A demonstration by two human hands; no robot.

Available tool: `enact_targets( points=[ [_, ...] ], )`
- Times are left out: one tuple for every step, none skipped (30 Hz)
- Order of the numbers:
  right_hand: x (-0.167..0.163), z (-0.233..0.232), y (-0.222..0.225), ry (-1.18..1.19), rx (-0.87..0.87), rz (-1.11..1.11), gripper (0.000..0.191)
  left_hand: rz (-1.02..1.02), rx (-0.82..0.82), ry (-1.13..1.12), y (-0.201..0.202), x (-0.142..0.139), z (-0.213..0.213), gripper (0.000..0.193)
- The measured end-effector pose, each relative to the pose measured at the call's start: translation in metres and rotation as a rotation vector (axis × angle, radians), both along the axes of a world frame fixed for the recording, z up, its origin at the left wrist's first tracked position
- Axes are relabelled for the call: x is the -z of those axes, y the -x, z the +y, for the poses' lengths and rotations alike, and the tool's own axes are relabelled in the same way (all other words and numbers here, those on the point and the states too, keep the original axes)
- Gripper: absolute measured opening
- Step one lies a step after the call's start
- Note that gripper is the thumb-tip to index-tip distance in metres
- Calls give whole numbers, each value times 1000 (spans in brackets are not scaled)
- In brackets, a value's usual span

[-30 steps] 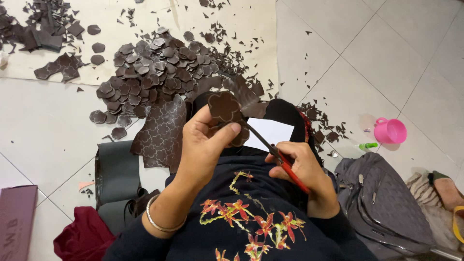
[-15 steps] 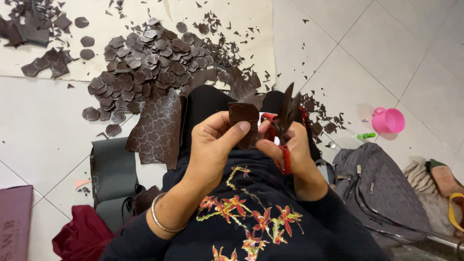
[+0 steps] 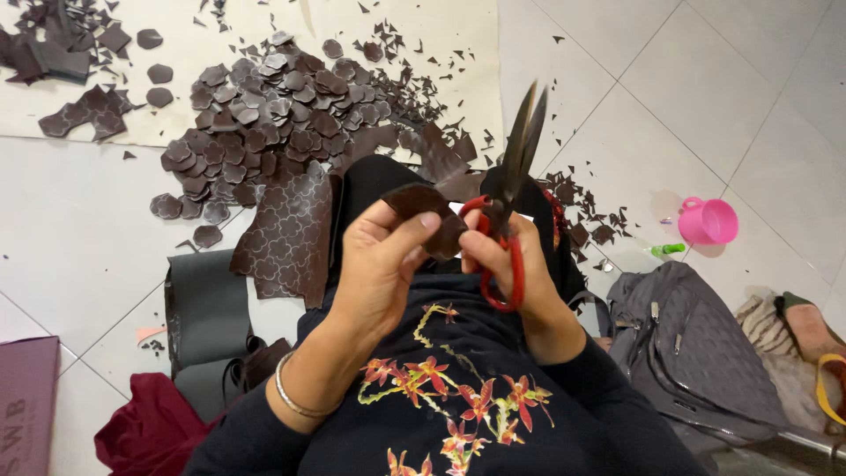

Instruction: The person sits on the floor and uses red-handled scissors to cut flower-shaped pieces from a brown patterned sheet. Cut shapes are placed in a growing pile on the floor while scraps accumulate nearby.

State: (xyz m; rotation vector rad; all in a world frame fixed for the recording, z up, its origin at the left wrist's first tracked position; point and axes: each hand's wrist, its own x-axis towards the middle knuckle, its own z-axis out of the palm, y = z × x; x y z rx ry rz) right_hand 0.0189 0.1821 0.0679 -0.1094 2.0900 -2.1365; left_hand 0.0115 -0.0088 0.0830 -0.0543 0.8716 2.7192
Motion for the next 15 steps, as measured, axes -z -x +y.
enact_targets(
  points=[
    [1, 1, -2, -93, 23, 50, 22, -6, -51, 24, 2, 2, -1, 17],
    [0, 4, -5, -177, -5, 147, 23, -14, -103, 48, 4, 3, -1, 18],
    [-2, 9, -9, -262, -32, 244, 24, -22, -155, 72, 6, 5, -2, 18],
    [-4, 13, -12, -346, -60, 343, 25, -17, -179, 95, 6, 6, -4, 18],
    [-6, 16, -16, -345, -80, 251, 25, -12, -204, 117, 7, 8, -5, 18],
    [-8, 20, -21, -344, -100, 158, 25, -8, -228, 138, 7, 9, -6, 18],
    [-10, 23, -25, -343, -118, 64, 24, 8, -240, 154, 7, 10, -7, 17],
    [-11, 24, -28, -388, -133, 43, 24, 25, -251, 169, 7, 11, -7, 16],
    [-11, 25, -29, -433, -149, 24, 24, 43, -264, 183, 8, 11, -7, 15],
    [-11, 25, -30, -479, -166, 6, 24, 43, -255, 176, 8, 12, -7, 15],
    [-11, 25, -31, -509, -171, -27, 24, 41, -245, 170, 8, 12, -6, 15],
    [-10, 25, -32, -540, -175, -62, 24, 39, -234, 163, 7, 12, -6, 15],
    [-9, 25, -33, -571, -179, -96, 24, 35, -222, 144, 8, 12, -6, 15],
    [-8, 26, -35, -571, -182, -116, 23, 32, -211, 124, 8, 13, -5, 14],
    [-7, 28, -36, -572, -187, -136, 22, 28, -200, 103, 9, 13, -5, 13]
  ],
)
